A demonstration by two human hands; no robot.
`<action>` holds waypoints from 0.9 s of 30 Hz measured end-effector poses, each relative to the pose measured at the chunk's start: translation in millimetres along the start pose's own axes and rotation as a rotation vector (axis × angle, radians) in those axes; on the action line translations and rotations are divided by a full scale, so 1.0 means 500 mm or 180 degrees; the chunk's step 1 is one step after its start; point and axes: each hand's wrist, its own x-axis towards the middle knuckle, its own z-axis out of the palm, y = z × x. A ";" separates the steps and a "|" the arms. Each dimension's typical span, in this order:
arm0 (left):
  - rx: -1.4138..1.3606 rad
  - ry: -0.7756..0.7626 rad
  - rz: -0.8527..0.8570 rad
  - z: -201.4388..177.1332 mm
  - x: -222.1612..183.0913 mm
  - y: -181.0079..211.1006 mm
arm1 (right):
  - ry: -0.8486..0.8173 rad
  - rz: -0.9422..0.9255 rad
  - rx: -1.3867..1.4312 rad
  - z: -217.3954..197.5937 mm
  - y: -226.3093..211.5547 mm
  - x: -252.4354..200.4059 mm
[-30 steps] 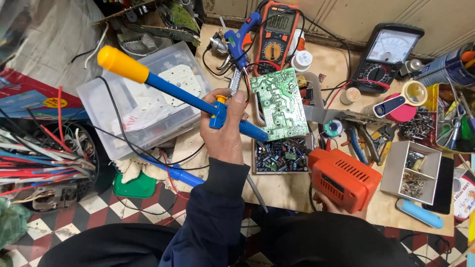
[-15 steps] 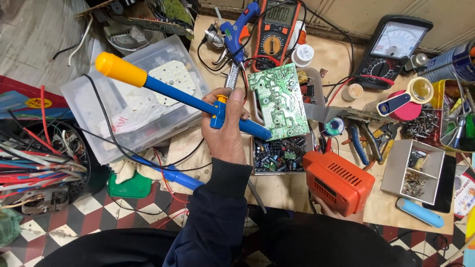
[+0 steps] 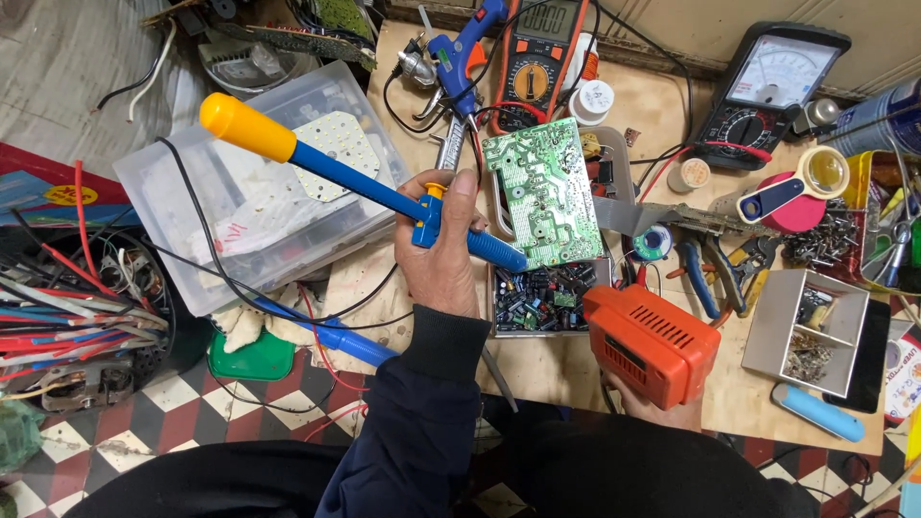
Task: Desoldering electronic components from a printed circuit board using a soldering iron, a desoldering pump, and a hot air gun.
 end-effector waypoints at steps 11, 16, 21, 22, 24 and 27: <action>0.0051 0.0040 -0.0069 0.007 -0.009 0.009 | -0.0052 -0.0146 -0.0171 0.004 0.023 -0.023; 0.0024 0.0022 -0.0135 0.002 -0.006 -0.004 | -0.0086 -0.0236 -0.0262 0.000 0.027 -0.004; 0.0027 -0.0011 -0.0135 0.004 -0.007 0.000 | -0.0103 -0.0304 -0.0333 0.009 0.037 -0.029; 0.0031 -0.0003 -0.0130 0.003 -0.007 0.002 | -0.0111 -0.0327 -0.0356 0.011 0.036 -0.025; 0.0010 -0.0003 -0.0134 0.005 -0.008 0.004 | -0.0119 -0.0352 -0.0378 0.010 0.039 -0.024; -0.0010 0.0031 -0.0098 0.006 -0.009 0.000 | -0.0128 -0.0395 -0.0427 -0.004 0.052 -0.030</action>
